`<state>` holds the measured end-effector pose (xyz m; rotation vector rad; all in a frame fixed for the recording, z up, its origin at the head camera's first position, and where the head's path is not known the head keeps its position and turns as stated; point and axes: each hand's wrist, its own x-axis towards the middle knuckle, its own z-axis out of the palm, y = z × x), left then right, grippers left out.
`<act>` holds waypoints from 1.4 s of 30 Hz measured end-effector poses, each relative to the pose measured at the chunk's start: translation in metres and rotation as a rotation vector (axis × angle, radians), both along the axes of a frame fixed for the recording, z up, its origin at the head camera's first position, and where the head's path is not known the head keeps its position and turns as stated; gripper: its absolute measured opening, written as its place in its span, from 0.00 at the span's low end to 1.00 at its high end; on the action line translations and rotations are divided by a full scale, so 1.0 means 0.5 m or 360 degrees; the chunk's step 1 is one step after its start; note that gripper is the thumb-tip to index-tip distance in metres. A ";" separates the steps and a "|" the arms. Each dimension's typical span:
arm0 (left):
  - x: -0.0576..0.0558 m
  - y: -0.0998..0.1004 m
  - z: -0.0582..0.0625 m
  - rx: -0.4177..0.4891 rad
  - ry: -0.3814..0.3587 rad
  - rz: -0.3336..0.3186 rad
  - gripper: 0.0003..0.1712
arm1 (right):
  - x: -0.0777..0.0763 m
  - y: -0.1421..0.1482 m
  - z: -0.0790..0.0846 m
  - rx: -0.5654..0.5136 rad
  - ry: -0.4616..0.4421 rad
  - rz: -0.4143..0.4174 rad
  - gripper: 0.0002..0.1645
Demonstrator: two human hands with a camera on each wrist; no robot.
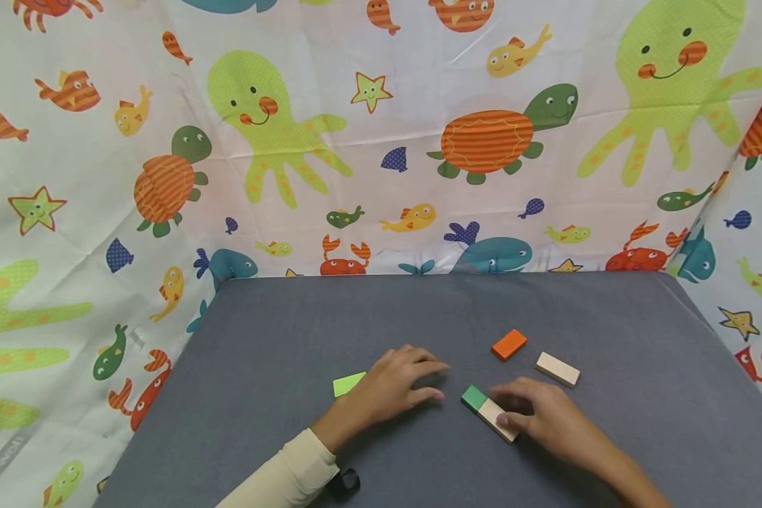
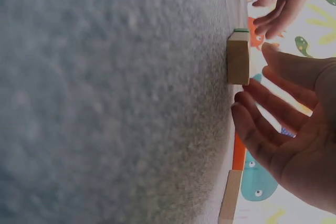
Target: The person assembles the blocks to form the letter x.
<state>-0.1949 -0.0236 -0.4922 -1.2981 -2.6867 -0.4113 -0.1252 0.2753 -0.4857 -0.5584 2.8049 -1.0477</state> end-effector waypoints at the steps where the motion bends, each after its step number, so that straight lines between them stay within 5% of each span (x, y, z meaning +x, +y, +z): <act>1: 0.001 -0.005 0.000 0.0007 -0.0002 0.0016 0.28 | -0.002 0.000 0.000 -0.0005 0.0010 0.0008 0.25; 23: 0.024 -0.155 0.001 0.0034 -0.0190 0.0469 0.31 | -0.039 -0.001 -0.006 -0.0208 -0.0062 0.0225 0.19; 42: 0.048 -0.236 -0.017 0.0060 -0.0350 0.0691 0.31 | -0.055 -0.001 -0.025 -0.0196 0.0146 0.0350 0.14</act>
